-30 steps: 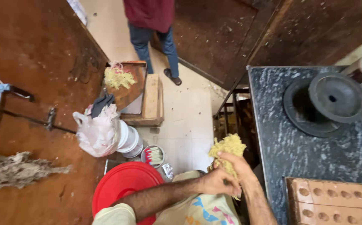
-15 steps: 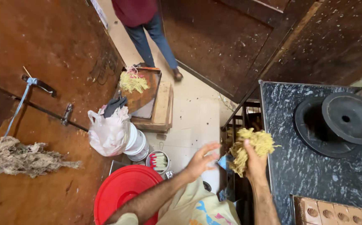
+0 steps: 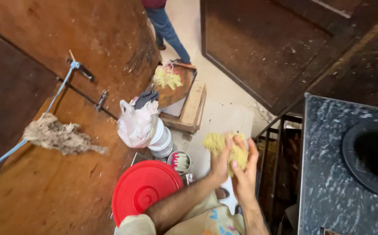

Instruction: The person uses a piping bag to squeeze small swirls of chocolate frosting onto a tray of square chocolate pieces, then picks up a bundle of yellow shredded material.

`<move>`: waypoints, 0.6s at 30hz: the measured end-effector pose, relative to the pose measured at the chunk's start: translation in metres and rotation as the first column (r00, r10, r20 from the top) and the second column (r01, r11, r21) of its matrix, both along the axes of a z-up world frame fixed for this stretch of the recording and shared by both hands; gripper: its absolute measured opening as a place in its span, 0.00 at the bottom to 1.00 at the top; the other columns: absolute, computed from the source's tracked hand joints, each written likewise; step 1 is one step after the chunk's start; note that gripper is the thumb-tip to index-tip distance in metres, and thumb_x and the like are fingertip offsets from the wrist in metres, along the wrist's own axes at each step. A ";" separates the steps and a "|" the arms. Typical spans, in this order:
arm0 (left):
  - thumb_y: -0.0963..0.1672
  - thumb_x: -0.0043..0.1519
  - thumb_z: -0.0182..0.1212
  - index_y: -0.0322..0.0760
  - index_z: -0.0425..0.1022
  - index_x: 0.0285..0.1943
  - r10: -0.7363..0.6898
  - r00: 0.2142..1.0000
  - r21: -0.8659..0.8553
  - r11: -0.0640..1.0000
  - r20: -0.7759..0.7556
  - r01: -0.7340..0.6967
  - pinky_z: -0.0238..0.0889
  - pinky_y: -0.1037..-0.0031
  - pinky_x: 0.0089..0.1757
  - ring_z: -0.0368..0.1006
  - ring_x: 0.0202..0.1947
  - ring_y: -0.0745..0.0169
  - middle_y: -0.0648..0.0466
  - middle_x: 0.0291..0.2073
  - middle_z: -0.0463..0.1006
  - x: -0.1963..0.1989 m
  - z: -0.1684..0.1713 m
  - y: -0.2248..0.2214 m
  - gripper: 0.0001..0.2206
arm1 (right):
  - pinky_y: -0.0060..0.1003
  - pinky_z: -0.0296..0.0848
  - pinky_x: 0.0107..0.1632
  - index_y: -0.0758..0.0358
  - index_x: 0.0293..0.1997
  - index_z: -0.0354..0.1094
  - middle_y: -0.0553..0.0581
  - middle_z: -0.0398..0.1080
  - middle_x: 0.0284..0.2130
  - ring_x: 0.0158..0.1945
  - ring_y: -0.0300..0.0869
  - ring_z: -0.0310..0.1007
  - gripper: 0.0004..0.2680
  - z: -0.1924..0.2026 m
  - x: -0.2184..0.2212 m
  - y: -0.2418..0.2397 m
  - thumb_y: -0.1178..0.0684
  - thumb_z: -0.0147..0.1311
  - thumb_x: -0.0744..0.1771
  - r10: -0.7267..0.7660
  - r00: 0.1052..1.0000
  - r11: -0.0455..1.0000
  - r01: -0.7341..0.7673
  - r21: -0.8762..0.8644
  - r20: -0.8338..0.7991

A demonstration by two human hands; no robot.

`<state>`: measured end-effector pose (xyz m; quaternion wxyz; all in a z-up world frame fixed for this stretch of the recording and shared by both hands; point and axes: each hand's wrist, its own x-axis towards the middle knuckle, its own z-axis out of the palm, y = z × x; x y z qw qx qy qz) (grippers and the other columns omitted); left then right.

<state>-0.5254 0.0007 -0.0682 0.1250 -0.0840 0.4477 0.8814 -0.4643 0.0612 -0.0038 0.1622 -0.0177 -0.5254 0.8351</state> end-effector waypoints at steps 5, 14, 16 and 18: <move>0.46 0.71 0.61 0.31 0.71 0.61 -0.150 0.923 -0.203 0.976 -0.355 0.081 0.72 0.71 0.43 0.74 0.45 0.63 0.47 0.48 0.77 -0.074 0.019 -0.007 0.16 | 0.59 0.57 0.68 0.55 0.76 0.40 0.68 0.51 0.71 0.72 0.60 0.53 0.30 -0.020 0.016 0.022 0.44 0.57 0.69 0.363 0.931 0.820 -0.332 -0.466 -0.024; 0.53 0.52 0.74 0.36 0.54 0.76 -0.723 0.324 -0.787 0.600 -0.610 -0.142 0.62 0.60 0.57 0.67 0.57 0.40 0.31 0.68 0.64 -0.060 0.052 0.012 0.45 | 0.54 0.72 0.59 0.63 0.66 0.60 0.67 0.64 0.54 0.55 0.55 0.68 0.19 -0.093 -0.090 0.089 0.37 0.44 0.75 0.213 0.962 0.844 -0.093 -0.528 0.172; 0.49 0.64 0.66 0.35 0.55 0.77 -0.572 0.421 -0.633 0.774 -0.704 -0.007 0.62 0.66 0.61 0.68 0.61 0.49 0.43 0.66 0.69 -0.088 0.038 0.023 0.34 | 0.49 0.75 0.57 0.60 0.66 0.62 0.65 0.68 0.51 0.52 0.52 0.71 0.19 -0.105 -0.126 0.085 0.38 0.43 0.72 0.169 0.949 0.936 -0.069 -0.346 0.267; 0.49 0.71 0.63 0.31 0.70 0.66 -0.209 0.733 -0.280 0.960 -0.647 0.027 0.66 0.68 0.63 0.71 0.57 0.58 0.43 0.59 0.77 -0.124 0.024 0.039 0.21 | 0.40 0.76 0.52 0.69 0.59 0.69 0.59 0.75 0.49 0.49 0.47 0.76 0.13 -0.102 -0.187 0.084 0.50 0.46 0.72 -0.265 0.943 0.910 0.176 0.374 0.201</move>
